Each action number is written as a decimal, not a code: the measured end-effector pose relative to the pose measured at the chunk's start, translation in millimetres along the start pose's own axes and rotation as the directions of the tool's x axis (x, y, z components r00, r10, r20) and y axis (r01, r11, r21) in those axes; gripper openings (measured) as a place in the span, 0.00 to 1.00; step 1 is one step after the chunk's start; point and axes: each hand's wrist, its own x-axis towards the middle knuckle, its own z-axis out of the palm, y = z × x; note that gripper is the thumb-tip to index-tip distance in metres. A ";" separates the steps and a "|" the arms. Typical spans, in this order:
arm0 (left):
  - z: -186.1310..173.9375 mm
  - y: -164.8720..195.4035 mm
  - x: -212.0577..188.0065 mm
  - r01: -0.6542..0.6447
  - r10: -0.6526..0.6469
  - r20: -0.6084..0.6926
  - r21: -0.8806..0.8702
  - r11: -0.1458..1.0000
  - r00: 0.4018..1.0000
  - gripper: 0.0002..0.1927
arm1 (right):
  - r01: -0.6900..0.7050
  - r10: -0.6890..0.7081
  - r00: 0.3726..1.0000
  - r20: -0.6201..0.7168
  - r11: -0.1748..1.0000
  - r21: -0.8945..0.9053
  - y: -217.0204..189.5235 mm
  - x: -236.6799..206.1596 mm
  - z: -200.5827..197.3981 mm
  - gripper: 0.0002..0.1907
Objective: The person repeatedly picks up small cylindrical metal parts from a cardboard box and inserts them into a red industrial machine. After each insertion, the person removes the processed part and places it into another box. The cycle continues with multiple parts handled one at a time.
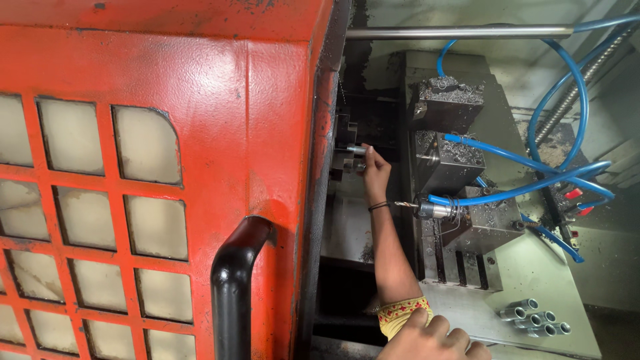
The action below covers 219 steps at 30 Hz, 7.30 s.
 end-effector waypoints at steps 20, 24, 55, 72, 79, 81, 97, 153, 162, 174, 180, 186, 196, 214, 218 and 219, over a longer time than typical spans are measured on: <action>76.0 -2.6 -5.5 -0.101 0.109 -0.032 0.194 0.976 0.994 0.11 | 0.102 -0.102 0.995 0.011 0.992 -0.070 1.2 5.3 1.3 0.18; 67.7 -3.9 -1.8 -0.117 0.128 -0.046 0.191 0.975 0.991 0.11 | 0.083 -0.084 0.996 -0.010 0.996 -0.032 -14.8 -4.6 8.6 0.18; -102.8 56.2 13.8 -0.261 0.262 0.047 -0.027 0.965 0.964 0.35 | 0.474 -0.623 0.345 -0.702 0.761 -0.442 -321.4 -427.7 -466.9 0.19; -71.8 56.6 -2.2 -0.326 0.330 0.125 -0.050 0.944 0.936 0.26 | -0.448 -0.153 0.676 -0.721 0.691 -0.567 -335.0 -528.9 -692.6 0.25; -55.3 70.7 2.1 -0.392 0.401 0.172 -0.086 0.916 0.900 0.28 | -0.233 -0.306 0.591 -0.746 0.821 -0.521 -257.6 -623.6 -718.8 0.22; -42.1 83.2 11.6 -0.455 0.468 0.101 -0.130 0.881 0.878 0.26 | -0.481 -0.075 0.654 -0.753 0.727 -0.490 -235.0 -651.0 -705.0 0.21; 172.4 282.9 42.5 -0.601 0.796 0.117 -0.593 0.536 0.594 0.13 | -0.760 -0.042 0.645 -0.763 -0.143 -0.634 -181.4 -602.2 -599.9 0.45; 341.1 373.9 30.8 0.848 0.200 0.838 -0.443 -0.293 0.507 0.34 | -0.375 -0.080 0.562 -0.823 0.863 -0.340 -177.0 -674.3 -642.5 0.24; 393.4 445.8 13.4 0.771 0.459 0.757 -0.092 -0.630 0.465 0.38 | -0.192 -0.394 0.457 -0.797 0.831 -0.521 -165.2 -652.1 -609.9 0.20; 423.5 437.9 7.3 0.768 0.729 0.522 0.197 -0.609 0.443 0.39 | -0.461 -0.635 0.476 -0.609 0.409 -0.787 -186.9 -647.7 -550.2 0.17; 399.4 435.2 17.2 0.795 0.738 0.558 0.212 -0.569 0.380 0.39 | -0.514 -0.710 0.404 -0.577 0.345 -0.785 -190.8 -649.4 -544.4 0.16; 400.5 436.3 19.2 0.769 0.641 0.662 0.150 -0.621 0.388 0.22 | -0.507 -0.785 0.387 -0.484 0.258 -0.823 -195.7 -649.2 -541.3 0.17; 367.9 435.1 21.6 0.799 0.526 0.755 0.004 -0.602 0.392 0.13 | -0.368 -0.819 0.212 -0.533 0.439 -0.820 -220.0 -649.1 -526.3 0.15; 9.4 129.1 9.7 0.437 -0.328 0.790 -0.574 -0.693 0.517 0.19 | 0.196 -0.155 0.980 -0.124 0.839 0.507 -216.9 -441.2 -344.3 0.10; -36.6 78.0 1.6 0.427 -0.451 0.732 -0.671 -0.606 0.511 0.20 | -0.180 0.201 0.980 0.011 0.851 0.494 -161.8 -370.3 -279.8 0.15; -44.2 65.8 2.7 0.426 -0.480 0.710 -0.698 -0.576 0.514 0.21 | -0.234 0.234 0.970 0.066 0.830 0.506 -145.9 -354.5 -259.5 0.15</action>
